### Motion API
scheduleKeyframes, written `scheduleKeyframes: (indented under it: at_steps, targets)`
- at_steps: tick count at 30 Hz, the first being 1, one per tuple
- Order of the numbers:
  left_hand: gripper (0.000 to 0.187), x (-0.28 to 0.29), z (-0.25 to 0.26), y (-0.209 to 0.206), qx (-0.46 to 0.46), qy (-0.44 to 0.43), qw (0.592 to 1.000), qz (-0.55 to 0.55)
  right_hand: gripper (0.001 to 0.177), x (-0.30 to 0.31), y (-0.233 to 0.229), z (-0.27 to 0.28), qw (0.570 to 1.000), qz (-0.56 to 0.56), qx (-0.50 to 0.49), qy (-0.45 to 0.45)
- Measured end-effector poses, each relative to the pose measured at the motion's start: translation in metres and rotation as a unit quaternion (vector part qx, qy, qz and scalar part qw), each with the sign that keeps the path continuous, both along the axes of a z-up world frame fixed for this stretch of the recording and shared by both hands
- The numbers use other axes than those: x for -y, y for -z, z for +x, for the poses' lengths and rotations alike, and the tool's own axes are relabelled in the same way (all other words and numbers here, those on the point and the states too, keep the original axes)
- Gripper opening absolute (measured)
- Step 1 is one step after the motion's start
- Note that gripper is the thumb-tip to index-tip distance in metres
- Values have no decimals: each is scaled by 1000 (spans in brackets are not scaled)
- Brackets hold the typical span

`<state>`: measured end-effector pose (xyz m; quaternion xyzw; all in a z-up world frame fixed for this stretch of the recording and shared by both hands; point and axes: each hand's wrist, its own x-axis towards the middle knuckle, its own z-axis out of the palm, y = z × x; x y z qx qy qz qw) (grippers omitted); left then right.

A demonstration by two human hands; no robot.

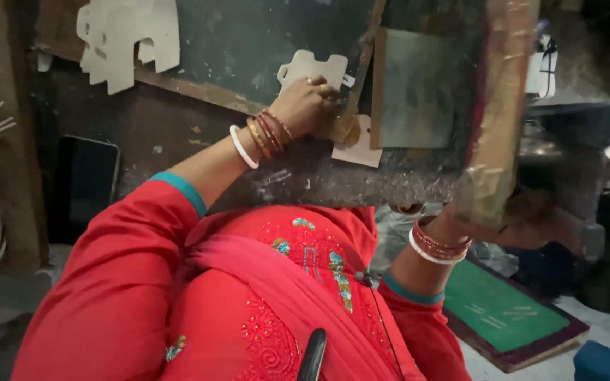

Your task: The person performs screen printing by placing a shaped cutout on a screen and using a squeegee to spread ink across the mesh. They repeatedly lift the cutout to reveal the printed design and then reapply ink to the screen for subsequent prints.

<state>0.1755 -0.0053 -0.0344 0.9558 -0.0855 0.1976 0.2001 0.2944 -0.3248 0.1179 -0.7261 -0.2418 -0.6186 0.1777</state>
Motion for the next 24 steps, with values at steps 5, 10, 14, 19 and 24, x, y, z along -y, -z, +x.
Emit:
scheduleKeyframes:
  at_steps: [5, 10, 14, 19, 24]
  targets:
    - [38, 18, -40, -30, -3, -18, 1000, -22, 38, -31, -4, -19, 909, 173, -186, -329]
    - [23, 25, -125, -54, -143, 70, 894, -418, 18, -69, -22, -82, 843, 63, -356, -398]
    - [58, 9, -170, -84, -156, -155, 782, -584, 24, -93, -28, -76, 786, -150, -425, -424]
    - [69, 18, -188, -39, -295, -275, 874, -272, 27, -98, 17, -52, 759, -255, -494, -340]
    - [69, 15, -180, -40, -217, -296, 893, -260, 41, -97, 9, -63, 722, -310, -498, -367]
